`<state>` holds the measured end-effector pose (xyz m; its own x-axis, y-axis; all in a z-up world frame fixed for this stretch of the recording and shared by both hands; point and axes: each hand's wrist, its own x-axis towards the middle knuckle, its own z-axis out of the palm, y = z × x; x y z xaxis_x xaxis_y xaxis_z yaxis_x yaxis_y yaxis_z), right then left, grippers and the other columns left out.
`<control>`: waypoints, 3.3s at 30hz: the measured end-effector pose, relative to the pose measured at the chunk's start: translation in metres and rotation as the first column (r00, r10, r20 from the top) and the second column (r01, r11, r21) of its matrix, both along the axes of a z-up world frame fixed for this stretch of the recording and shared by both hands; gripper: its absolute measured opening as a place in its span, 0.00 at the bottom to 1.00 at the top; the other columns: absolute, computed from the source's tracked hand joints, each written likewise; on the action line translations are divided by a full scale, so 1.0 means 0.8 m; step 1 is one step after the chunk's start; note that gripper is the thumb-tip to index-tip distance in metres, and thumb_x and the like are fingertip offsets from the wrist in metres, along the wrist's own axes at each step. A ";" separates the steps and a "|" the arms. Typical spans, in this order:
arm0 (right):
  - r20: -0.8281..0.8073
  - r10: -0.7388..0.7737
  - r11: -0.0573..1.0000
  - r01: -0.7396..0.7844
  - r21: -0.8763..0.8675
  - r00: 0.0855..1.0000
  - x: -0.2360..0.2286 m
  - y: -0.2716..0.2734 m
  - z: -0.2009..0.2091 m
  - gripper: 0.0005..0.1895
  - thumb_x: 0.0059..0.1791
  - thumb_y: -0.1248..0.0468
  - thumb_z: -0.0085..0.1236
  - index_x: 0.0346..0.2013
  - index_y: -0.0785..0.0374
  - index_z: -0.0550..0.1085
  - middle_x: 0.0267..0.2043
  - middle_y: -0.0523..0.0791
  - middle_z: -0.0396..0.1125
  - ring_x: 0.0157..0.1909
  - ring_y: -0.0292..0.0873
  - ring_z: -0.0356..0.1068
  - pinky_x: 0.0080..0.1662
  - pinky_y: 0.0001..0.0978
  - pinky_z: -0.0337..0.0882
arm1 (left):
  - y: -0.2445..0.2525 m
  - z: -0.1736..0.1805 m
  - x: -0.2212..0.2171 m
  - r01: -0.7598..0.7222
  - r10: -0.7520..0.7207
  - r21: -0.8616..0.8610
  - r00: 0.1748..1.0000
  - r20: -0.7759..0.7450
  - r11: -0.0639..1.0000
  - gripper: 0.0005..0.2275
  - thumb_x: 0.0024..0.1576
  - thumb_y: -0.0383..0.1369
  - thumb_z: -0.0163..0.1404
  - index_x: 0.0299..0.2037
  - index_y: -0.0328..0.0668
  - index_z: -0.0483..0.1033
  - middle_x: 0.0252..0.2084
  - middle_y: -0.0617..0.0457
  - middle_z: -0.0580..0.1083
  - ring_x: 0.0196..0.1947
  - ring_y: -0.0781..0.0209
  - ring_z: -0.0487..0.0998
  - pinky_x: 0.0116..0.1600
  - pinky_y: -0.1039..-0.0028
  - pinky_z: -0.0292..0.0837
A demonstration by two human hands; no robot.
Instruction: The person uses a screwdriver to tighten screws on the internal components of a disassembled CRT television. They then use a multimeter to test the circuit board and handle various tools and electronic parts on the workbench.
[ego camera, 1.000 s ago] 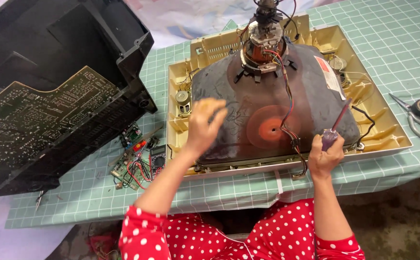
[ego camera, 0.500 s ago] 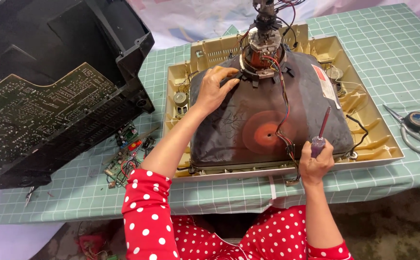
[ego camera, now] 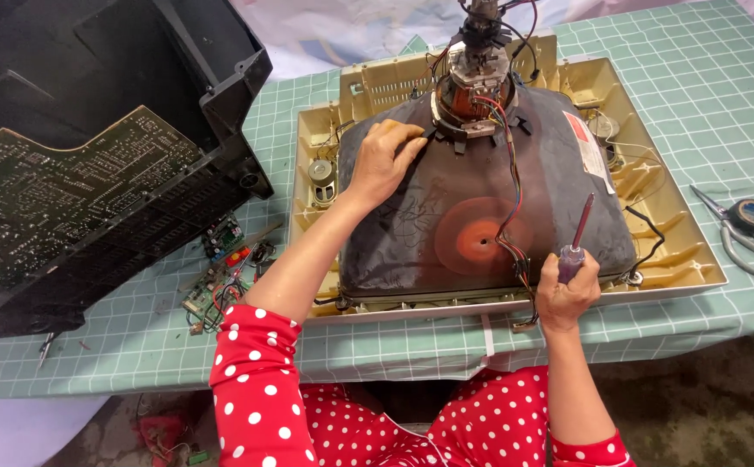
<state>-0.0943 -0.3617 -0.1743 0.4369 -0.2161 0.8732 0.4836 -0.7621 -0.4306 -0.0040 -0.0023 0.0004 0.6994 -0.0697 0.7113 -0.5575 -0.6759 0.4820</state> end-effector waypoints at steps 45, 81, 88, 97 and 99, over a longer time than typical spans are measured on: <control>0.023 0.008 1.000 -0.008 -0.005 1.000 0.000 0.003 0.000 0.17 0.53 0.61 0.65 0.46 0.74 0.74 0.33 0.55 0.67 0.31 0.64 0.70 0.37 0.48 0.71 | -0.016 0.018 0.017 -0.357 0.137 0.381 0.857 0.496 0.853 0.19 0.45 0.41 0.68 0.42 0.52 0.74 0.43 0.57 0.68 0.40 0.57 0.72 0.47 0.68 0.69; 0.044 0.004 1.000 -0.004 -0.003 0.999 0.001 0.004 0.001 0.17 0.53 0.60 0.65 0.46 0.73 0.75 0.34 0.54 0.68 0.32 0.62 0.71 0.38 0.46 0.71 | -0.054 0.043 -0.001 -0.351 -0.007 0.429 0.768 0.641 0.832 0.19 0.62 0.51 0.48 0.29 0.47 0.67 0.37 0.52 0.67 0.33 0.54 0.70 0.48 0.65 0.67; 0.043 0.002 1.000 -0.003 0.005 0.999 0.000 0.004 0.007 0.16 0.53 0.60 0.66 0.46 0.72 0.75 0.33 0.53 0.68 0.31 0.61 0.71 0.37 0.45 0.72 | -0.060 0.041 -0.007 -0.375 0.014 0.442 0.775 0.631 0.815 0.18 0.64 0.49 0.47 0.27 0.48 0.67 0.35 0.53 0.66 0.33 0.54 0.69 0.48 0.64 0.67; 0.058 0.017 1.000 -0.018 0.008 0.998 0.000 0.004 0.010 0.16 0.53 0.60 0.65 0.45 0.72 0.75 0.32 0.52 0.67 0.30 0.60 0.70 0.37 0.44 0.71 | -0.069 0.050 -0.015 -0.411 -0.030 0.503 0.751 0.660 0.761 0.13 0.64 0.42 0.49 0.30 0.46 0.68 0.36 0.51 0.66 0.34 0.53 0.69 0.51 0.63 0.68; 0.056 0.031 0.999 -0.032 0.014 0.998 0.000 0.004 0.009 0.17 0.53 0.60 0.66 0.45 0.72 0.75 0.31 0.52 0.67 0.30 0.60 0.70 0.37 0.44 0.71 | -0.069 0.047 -0.013 -0.406 -0.035 0.502 0.751 0.659 0.763 0.13 0.65 0.41 0.47 0.30 0.47 0.68 0.36 0.51 0.66 0.34 0.53 0.69 0.52 0.64 0.68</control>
